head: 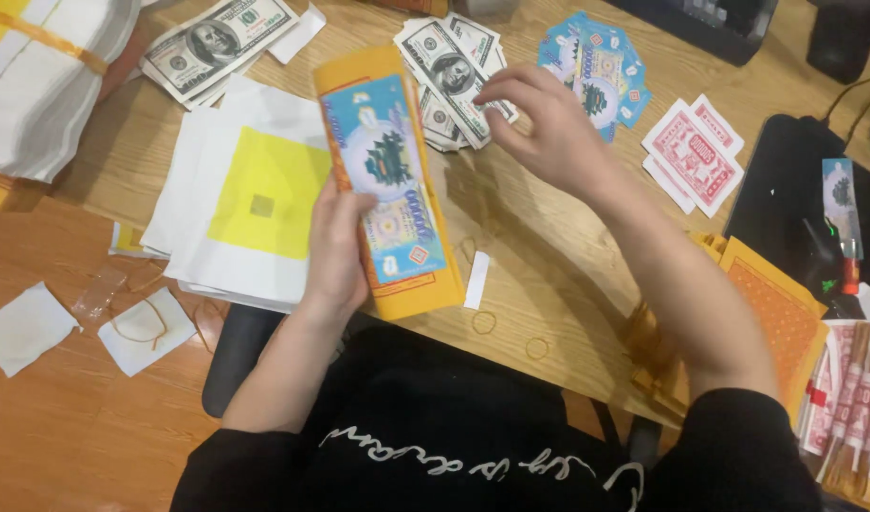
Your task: The person organizes several stacks of paper currency and yellow envelopes, then places a bundle of notes inside a white paper bag.
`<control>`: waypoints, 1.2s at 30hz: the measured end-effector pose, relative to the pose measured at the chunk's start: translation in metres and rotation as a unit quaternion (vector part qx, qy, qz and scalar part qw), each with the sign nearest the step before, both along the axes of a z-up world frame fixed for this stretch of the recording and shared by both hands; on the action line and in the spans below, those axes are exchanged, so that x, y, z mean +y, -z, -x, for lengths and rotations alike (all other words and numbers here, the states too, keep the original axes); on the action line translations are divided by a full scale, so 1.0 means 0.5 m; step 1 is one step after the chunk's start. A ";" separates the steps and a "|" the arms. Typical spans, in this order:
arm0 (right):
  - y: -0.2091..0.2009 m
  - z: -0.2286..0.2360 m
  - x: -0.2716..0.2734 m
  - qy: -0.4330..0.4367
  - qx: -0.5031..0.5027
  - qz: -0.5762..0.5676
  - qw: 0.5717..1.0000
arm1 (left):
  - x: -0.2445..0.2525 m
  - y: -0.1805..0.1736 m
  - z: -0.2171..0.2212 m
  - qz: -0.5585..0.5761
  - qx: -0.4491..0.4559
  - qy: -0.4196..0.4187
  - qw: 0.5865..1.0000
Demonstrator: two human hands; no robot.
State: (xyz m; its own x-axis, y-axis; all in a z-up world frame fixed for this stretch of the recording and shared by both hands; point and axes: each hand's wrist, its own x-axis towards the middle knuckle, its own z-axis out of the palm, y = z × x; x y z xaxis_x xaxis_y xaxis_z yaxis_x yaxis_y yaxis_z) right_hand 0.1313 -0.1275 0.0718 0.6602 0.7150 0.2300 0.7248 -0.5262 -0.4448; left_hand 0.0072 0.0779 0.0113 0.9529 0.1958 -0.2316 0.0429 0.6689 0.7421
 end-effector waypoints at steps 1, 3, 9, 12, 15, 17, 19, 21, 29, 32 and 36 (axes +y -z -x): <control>0.025 -0.031 0.023 0.041 0.004 -0.001 0.999 | 0.018 -0.012 -0.005 0.004 0.017 -0.029 0.999; 0.080 -0.084 0.049 0.077 -0.056 0.033 0.995 | 0.030 -0.014 -0.008 0.018 0.008 -0.042 0.999; 0.111 -0.128 0.094 0.152 0.053 0.153 0.975 | 0.047 -0.013 -0.007 0.026 0.003 -0.018 1.000; 0.119 -0.135 0.094 0.143 0.069 0.191 0.969 | 0.045 -0.007 -0.007 0.043 -0.002 0.020 0.999; 0.116 -0.131 0.099 0.142 0.068 0.192 0.969 | 0.046 -0.004 -0.006 0.048 0.004 0.037 0.998; 0.111 -0.131 0.102 0.147 0.069 0.184 0.969 | 0.048 -0.003 -0.005 0.040 0.006 0.038 0.998; 0.107 -0.134 0.100 0.173 0.048 0.095 0.979 | 0.051 -0.003 -0.004 0.039 -0.002 0.043 0.998; 0.117 -0.150 0.088 0.184 0.004 0.101 0.978 | 0.050 -0.004 -0.004 0.037 0.000 0.036 0.999; 0.072 -0.150 0.039 0.170 -0.045 0.159 0.971 | 0.039 -0.006 -0.012 0.028 0.002 -0.003 1.000; 0.024 -0.087 0.029 0.188 -0.046 0.006 0.981 | 0.031 0.011 -0.017 0.025 -0.068 -0.041 0.996; -0.048 0.100 0.074 0.127 0.233 -0.173 0.949 | 0.014 0.045 -0.022 0.032 -0.113 -0.025 0.993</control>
State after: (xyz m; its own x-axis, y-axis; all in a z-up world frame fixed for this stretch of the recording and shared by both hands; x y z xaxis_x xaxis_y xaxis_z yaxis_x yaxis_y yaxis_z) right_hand 0.0811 -0.0903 0.0959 0.8887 0.4542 0.0633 0.2772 -0.4219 -0.8632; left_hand 0.0181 0.0851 -0.0111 0.9716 0.2353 -0.0260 -0.1539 0.7116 0.6855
